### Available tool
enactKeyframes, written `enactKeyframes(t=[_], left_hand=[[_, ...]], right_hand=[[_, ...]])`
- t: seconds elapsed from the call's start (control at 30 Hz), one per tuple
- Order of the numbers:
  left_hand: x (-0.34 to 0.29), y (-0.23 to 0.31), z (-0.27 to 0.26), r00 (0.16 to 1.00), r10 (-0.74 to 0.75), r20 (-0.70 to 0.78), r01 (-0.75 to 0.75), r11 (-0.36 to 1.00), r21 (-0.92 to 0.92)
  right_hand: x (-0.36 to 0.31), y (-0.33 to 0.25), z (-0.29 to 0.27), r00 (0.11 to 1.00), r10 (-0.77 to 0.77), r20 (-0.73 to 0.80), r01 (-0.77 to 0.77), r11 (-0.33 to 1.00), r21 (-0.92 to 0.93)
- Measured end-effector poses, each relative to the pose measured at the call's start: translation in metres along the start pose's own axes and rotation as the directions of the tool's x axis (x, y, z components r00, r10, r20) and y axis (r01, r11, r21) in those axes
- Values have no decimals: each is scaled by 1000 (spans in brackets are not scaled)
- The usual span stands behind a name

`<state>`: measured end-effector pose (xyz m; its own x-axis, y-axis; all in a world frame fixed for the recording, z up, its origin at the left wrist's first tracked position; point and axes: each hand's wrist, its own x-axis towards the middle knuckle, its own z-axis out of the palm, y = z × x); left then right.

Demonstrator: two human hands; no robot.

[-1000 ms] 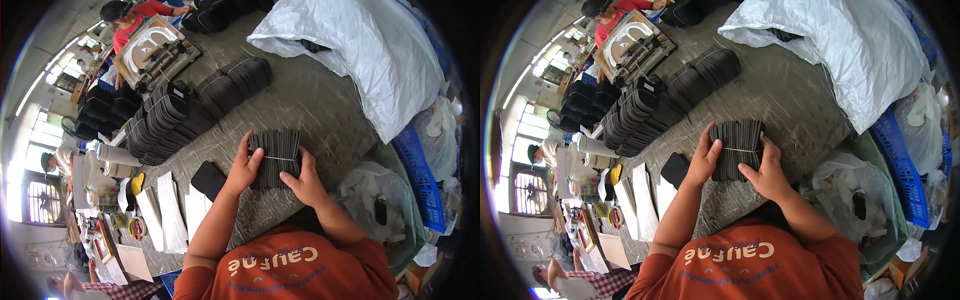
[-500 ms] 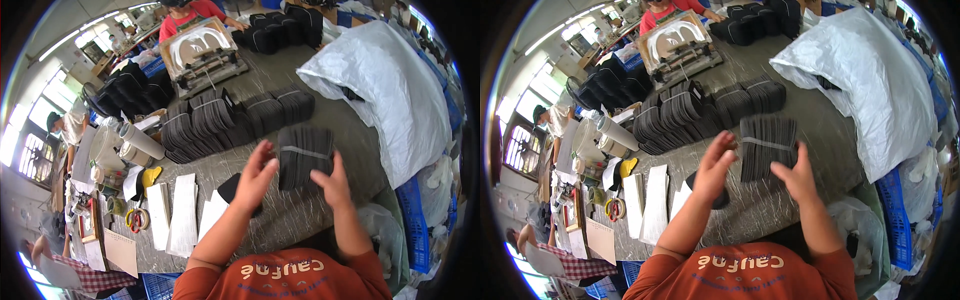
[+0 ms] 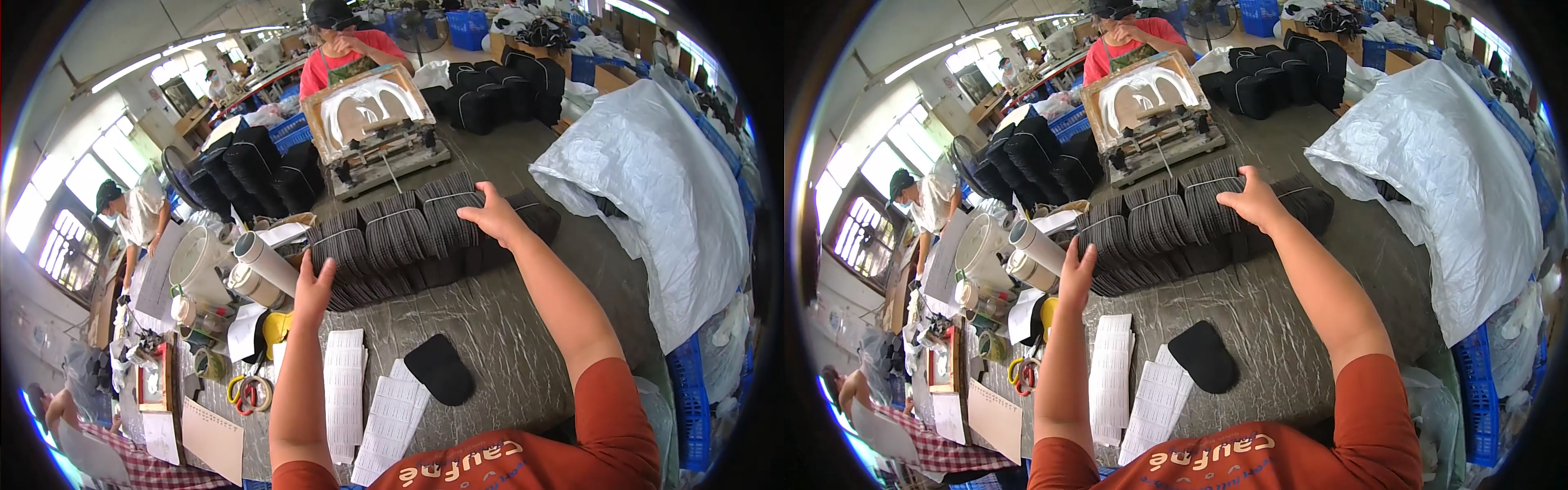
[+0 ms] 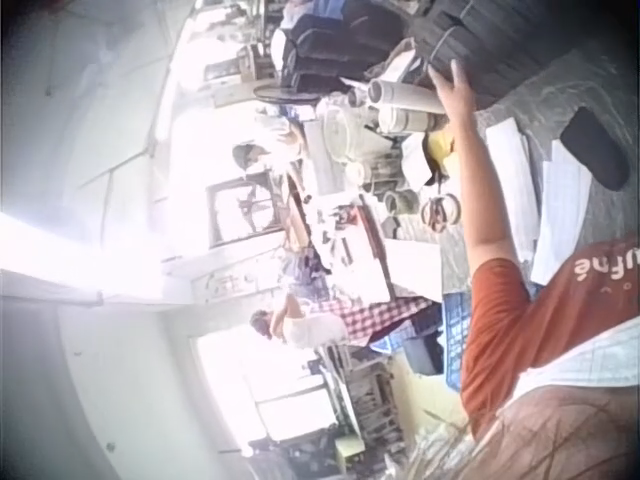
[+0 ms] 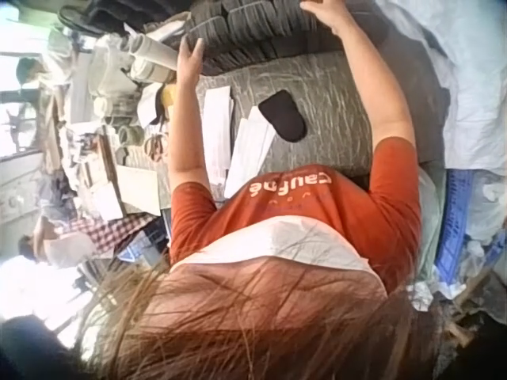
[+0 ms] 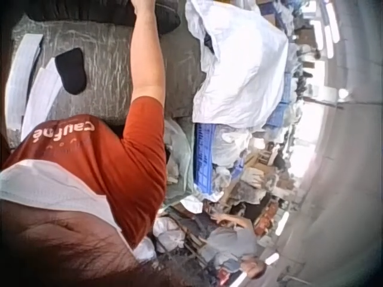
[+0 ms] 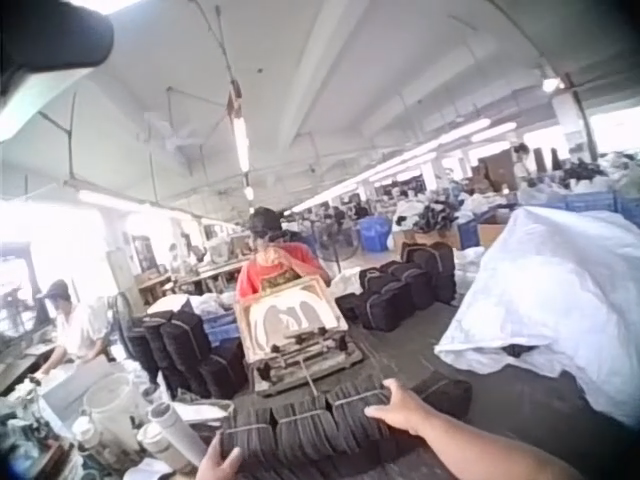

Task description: Applying identification labels to black shoe components and organizing them into stacks.

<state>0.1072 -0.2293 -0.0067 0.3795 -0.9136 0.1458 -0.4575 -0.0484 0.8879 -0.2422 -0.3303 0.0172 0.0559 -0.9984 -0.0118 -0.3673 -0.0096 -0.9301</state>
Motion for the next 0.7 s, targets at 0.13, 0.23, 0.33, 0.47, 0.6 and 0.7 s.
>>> enactKeyframes(t=[0.13, 0.23, 0.33, 0.47, 0.6, 0.7], left_hand=[[-6, -7, 1, 986, 162, -26, -162, 987, 24], [-11, -1, 3, 988, 153, -24, -153, 988, 13], [-10, 1, -1, 994, 110, -18, -109, 993, 51], [-10, -1, 0, 982, 183, -40, -187, 972, -142], [-7, -6, -2, 992, 127, 17, -123, 981, -147], [13, -40, -29, 990, 126, 70, -95, 934, -343]], right_hand=[[10, 9, 4, 993, -109, 38, 111, 992, -63], [16, 14, -1, 987, -149, 61, 155, 980, -127], [11, 0, -4, 985, -151, 82, 162, 975, -151], [11, 11, -3, 959, -284, 26, 285, 951, -121], [6, 24, -2, 980, -196, 25, 197, 979, -53], [10, 25, -7, 962, -246, 117, 254, 965, -68]])
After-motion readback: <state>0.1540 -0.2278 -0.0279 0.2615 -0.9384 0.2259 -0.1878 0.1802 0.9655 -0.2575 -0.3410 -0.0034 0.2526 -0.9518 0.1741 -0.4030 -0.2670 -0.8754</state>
